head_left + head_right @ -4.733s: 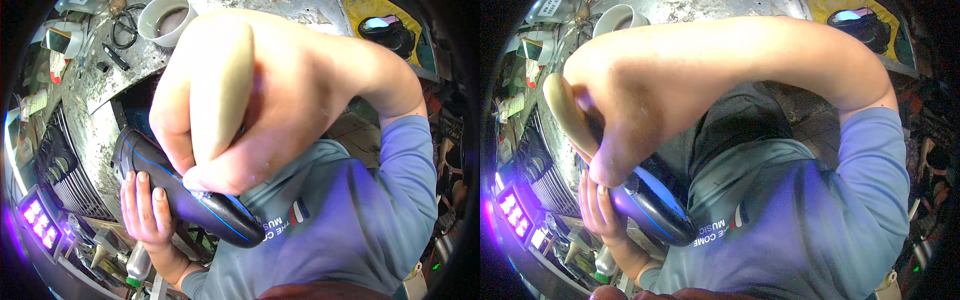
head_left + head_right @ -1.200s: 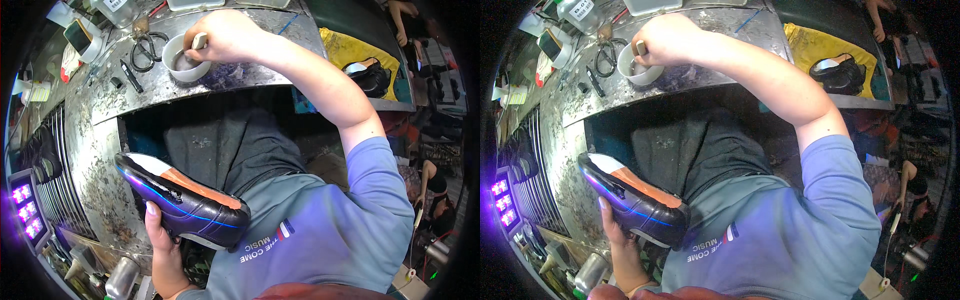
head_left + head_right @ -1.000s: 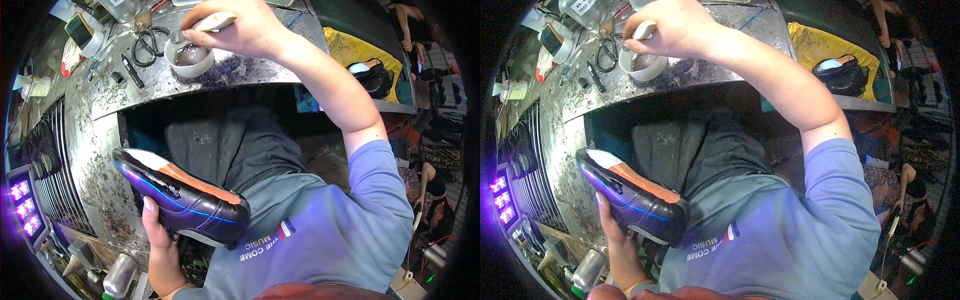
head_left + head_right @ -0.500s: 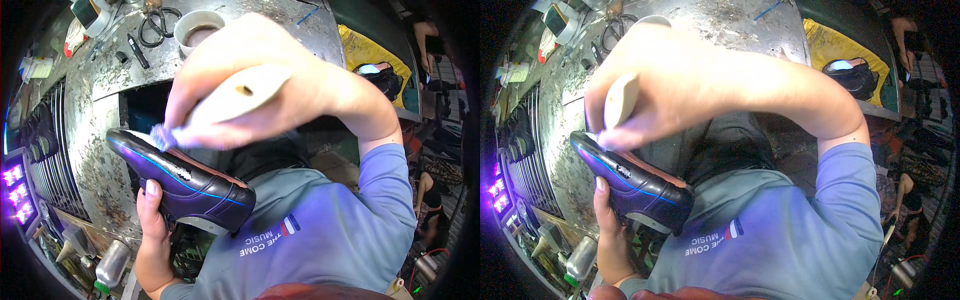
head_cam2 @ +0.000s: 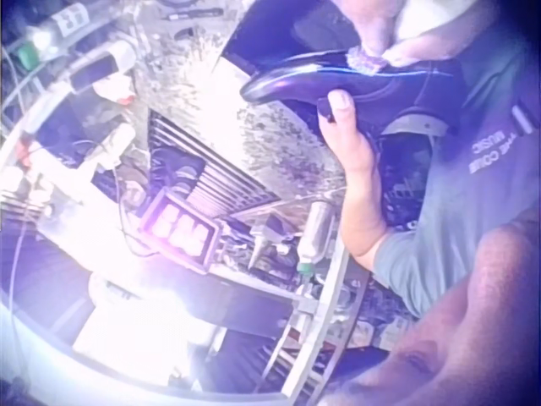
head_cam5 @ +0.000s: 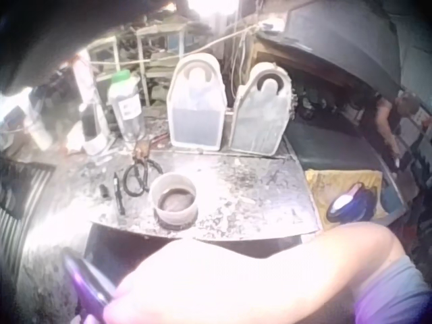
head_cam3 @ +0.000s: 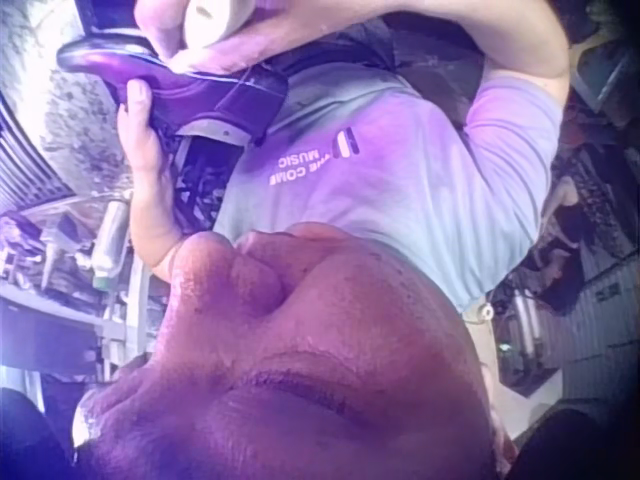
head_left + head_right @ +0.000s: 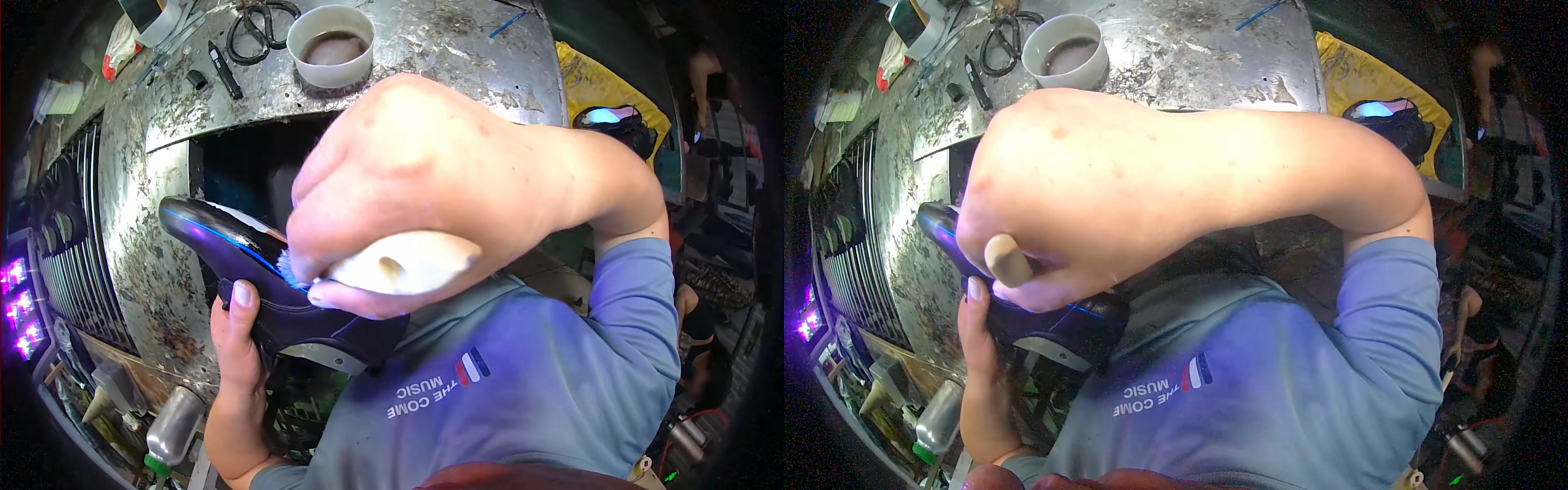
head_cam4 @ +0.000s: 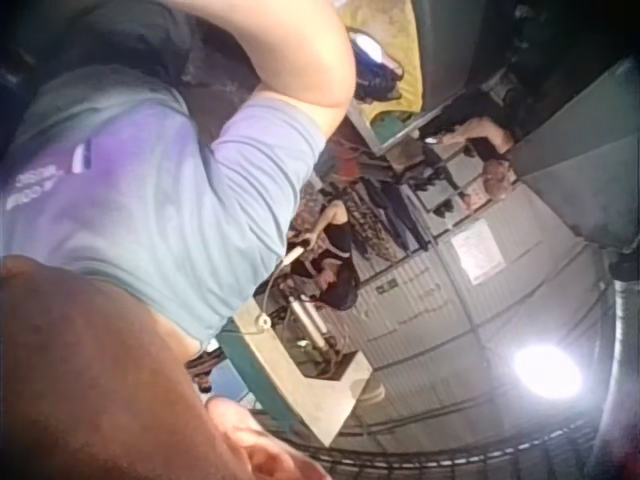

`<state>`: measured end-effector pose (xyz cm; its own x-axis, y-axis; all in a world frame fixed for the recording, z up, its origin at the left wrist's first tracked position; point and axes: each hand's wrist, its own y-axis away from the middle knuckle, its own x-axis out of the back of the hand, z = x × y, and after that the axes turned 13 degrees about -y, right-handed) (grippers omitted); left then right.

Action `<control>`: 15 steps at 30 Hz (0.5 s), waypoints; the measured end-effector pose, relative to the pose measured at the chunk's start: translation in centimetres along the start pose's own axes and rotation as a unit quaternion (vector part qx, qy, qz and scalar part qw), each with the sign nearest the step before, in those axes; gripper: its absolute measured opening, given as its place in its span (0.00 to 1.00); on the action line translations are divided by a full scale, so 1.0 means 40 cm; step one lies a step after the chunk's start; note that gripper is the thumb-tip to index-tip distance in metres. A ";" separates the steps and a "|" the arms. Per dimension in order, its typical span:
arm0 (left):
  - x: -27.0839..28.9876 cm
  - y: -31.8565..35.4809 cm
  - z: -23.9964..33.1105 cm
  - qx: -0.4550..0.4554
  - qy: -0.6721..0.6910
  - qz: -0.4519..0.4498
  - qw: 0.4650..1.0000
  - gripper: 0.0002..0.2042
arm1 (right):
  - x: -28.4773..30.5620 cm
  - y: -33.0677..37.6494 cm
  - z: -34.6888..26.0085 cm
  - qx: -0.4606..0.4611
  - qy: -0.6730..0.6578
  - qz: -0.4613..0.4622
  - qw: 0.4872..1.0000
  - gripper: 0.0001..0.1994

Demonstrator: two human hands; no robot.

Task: The person holds a black high-heeled shoe and uses a small brush to apply a white substance along the blue decorative lines on the shoe's side. The person repeatedly dips the brush into a small cup of liquid on the workbench to reload the brush and continues the application process.

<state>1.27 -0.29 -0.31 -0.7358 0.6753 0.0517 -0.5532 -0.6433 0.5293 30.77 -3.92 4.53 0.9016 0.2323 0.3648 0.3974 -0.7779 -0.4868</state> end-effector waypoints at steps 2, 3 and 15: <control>0.002 0.002 -0.010 0.012 0.006 0.021 1.000 0.29 | 0.005 -0.001 -0.007 -0.007 -0.011 -0.020 1.000 0.07; 0.004 0.000 -0.014 0.012 0.010 0.027 1.000 0.28 | 0.009 -0.001 -0.012 -0.011 -0.013 -0.030 0.999 0.07; 0.008 -0.008 -0.053 0.005 0.088 0.037 0.995 0.24 | 0.057 0.005 -0.048 -0.006 -0.042 -0.101 0.994 0.10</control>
<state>0.41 -0.64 -2.27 -0.8319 0.5518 -0.0584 -0.4916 -0.6841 0.5388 32.56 -4.67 6.79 0.8145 0.4326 0.3867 0.5709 -0.7164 -0.4011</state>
